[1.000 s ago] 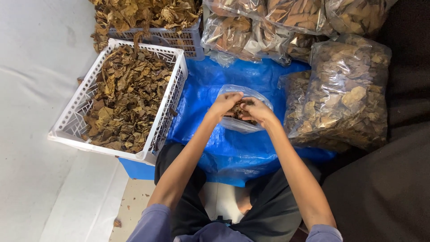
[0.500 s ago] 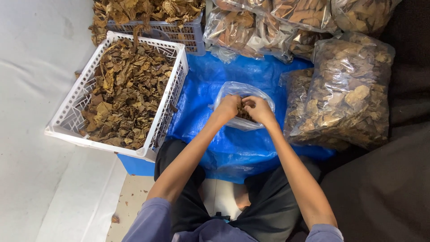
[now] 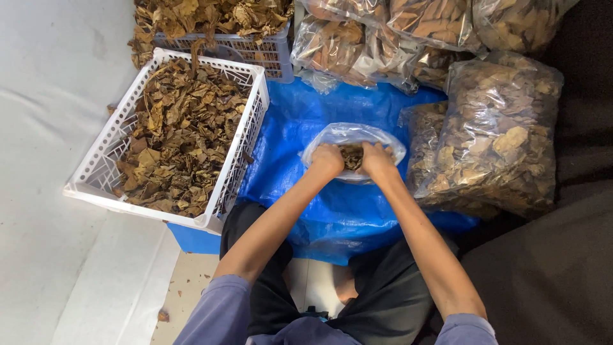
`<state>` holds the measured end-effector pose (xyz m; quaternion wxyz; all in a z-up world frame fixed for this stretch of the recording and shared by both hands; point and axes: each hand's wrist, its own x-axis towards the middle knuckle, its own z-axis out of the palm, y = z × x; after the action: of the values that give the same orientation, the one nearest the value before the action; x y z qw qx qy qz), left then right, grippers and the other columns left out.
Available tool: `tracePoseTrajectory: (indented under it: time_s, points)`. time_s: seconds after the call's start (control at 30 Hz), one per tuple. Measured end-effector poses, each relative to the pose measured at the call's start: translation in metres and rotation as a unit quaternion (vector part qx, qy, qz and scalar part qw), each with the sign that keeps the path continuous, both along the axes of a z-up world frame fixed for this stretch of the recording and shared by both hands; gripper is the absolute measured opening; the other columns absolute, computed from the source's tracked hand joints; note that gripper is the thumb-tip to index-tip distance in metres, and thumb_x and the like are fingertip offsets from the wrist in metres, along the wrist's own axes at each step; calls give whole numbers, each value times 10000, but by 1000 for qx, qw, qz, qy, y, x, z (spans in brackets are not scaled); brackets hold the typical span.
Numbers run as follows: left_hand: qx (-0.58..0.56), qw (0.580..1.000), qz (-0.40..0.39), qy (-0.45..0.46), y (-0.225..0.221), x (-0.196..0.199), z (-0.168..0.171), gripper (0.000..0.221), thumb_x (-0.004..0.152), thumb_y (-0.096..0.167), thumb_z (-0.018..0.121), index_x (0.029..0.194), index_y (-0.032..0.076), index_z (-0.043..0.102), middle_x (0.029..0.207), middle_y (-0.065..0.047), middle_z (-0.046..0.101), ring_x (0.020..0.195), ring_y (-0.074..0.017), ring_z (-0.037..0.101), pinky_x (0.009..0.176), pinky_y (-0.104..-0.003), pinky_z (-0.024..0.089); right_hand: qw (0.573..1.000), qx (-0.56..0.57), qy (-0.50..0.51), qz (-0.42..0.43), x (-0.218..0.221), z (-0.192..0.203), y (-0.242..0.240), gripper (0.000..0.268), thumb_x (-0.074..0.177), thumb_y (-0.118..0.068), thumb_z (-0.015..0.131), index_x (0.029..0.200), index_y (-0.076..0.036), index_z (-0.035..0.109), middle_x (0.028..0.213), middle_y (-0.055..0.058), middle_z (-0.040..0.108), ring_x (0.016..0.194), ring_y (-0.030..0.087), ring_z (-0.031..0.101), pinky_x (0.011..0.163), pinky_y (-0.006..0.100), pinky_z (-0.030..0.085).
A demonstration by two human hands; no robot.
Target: Sorting dried leaves in a plastic crate and transferring them into a clear plastic bag
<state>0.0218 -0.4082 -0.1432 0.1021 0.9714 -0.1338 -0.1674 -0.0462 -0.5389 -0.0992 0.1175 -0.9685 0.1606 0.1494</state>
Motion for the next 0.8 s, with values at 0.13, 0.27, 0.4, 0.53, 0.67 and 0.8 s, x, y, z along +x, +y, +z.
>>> tracePoseTrajectory:
  time_s: [0.13,0.27,0.4,0.53,0.67,0.8]
  points:
    - [19,999,-26,-5,-19,16,-20,409,848,75,636,1223,-90,644,1147,-280,664,1068,-457,669,803,-570,597,998,-30,-37,28,-15,55,22,676,846,-299,828,1450,-155,562,1421,219,526,1329,553,397,1018,754,339]
    - [52,995,-76,-29,-21,1,11,452,808,86,734,1222,-55,620,1138,-257,649,1069,-449,662,817,-555,613,992,99,32,66,-31,99,51,682,903,-80,701,1553,-91,496,1460,292,563,1341,546,502,1061,656,458]
    - [-72,990,-100,-70,-3,-39,69,448,838,-90,638,1236,-85,432,1207,-269,580,1109,-513,656,922,-565,594,991,116,-10,61,0,13,23,558,851,-92,691,1393,25,629,1381,342,607,1308,525,551,1059,621,502]
    - [-101,986,-128,-44,3,-22,35,427,845,-136,579,1258,-87,484,1162,-252,625,1072,-487,692,881,-557,612,991,94,-35,88,-16,34,29,437,824,-103,725,1235,42,717,1255,311,689,1220,481,634,1006,570,549]
    - [22,983,-169,-68,1,13,-21,197,860,25,606,1026,-12,704,922,-172,733,860,-362,757,710,-505,643,991,69,-42,110,-14,36,22,358,856,-139,735,1207,-65,747,1164,227,755,1174,416,688,973,544,574]
    - [220,863,-377,-255,5,42,-86,207,778,-33,606,819,48,792,710,-164,722,688,-321,736,580,-504,625,997,49,25,46,1,22,4,522,850,-306,831,1310,-79,736,1278,250,717,1256,472,630,1079,677,418]
